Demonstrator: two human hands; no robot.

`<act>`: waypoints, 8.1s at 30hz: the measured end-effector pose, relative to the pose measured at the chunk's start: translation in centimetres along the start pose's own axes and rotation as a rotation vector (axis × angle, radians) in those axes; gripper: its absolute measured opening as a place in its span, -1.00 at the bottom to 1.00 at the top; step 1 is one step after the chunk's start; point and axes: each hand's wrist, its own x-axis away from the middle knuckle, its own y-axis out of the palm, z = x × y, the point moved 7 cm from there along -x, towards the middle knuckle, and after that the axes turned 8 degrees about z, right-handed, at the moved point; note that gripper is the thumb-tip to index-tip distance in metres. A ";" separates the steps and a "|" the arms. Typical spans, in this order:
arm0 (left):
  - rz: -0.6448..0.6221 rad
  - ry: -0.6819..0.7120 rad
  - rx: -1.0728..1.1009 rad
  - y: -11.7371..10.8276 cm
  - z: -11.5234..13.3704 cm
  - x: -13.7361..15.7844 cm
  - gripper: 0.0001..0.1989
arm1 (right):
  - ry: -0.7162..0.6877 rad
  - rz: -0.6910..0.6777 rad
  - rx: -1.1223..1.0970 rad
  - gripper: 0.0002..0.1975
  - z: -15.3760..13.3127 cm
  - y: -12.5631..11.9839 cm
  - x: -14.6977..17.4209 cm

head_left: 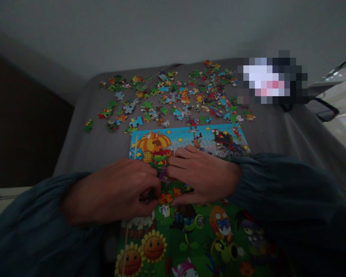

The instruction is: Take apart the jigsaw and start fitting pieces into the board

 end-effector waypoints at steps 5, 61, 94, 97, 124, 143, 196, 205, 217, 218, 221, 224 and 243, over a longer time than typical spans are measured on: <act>-0.030 -0.042 -0.013 0.2 -0.7 0.3 -0.89 | 0.005 0.001 -0.003 -0.46 0.0 0.0 0.0; -0.062 -0.039 0.098 0.7 -1.6 -0.3 -0.81 | -0.170 -0.146 -0.092 -0.60 -4.5 -0.4 0.9; -0.030 -0.140 0.083 1.5 -3.4 0.9 -0.64 | -0.105 -0.154 -0.169 -0.47 -4.2 -0.5 1.4; -0.038 -0.143 0.087 1.6 -3.5 1.0 -0.62 | -0.100 -0.150 -0.166 -0.49 -4.1 -0.6 1.4; -0.043 -0.117 0.123 2.0 -4.0 1.1 -0.60 | -0.110 -0.152 -0.169 -0.39 -4.7 -0.6 1.5; -0.060 -0.138 0.104 1.8 -3.9 1.0 -0.62 | -0.032 -0.157 -0.132 -0.41 -4.8 -0.9 2.0; 0.075 -0.197 0.092 -1.4 -5.7 0.6 -0.68 | 0.004 0.024 0.055 -0.44 -7.2 0.4 2.0; 0.094 -0.176 0.088 -1.3 -5.7 0.6 -0.69 | 0.002 0.012 0.042 -0.44 -6.9 0.4 2.0; 0.210 -0.196 0.098 -2.2 -6.1 0.2 -0.69 | -0.007 0.020 -0.036 -0.40 -6.4 0.6 1.8; 0.241 -0.200 0.086 -2.5 -6.2 0.1 -0.69 | -0.015 0.027 -0.043 -0.39 -6.4 0.6 1.8; 0.330 -0.228 0.047 -3.3 -6.8 -0.1 -0.67 | -0.048 0.036 -0.044 -0.35 -6.6 0.6 1.5; 0.411 -0.252 0.040 -3.9 -7.5 -0.2 -0.67 | -0.081 0.055 -0.017 -0.34 -6.6 1.0 1.3; 0.824 -0.216 -0.107 -6.1 -10.4 -0.1 -0.67 | 0.155 0.250 0.069 -0.55 1.4 -6.4 -0.4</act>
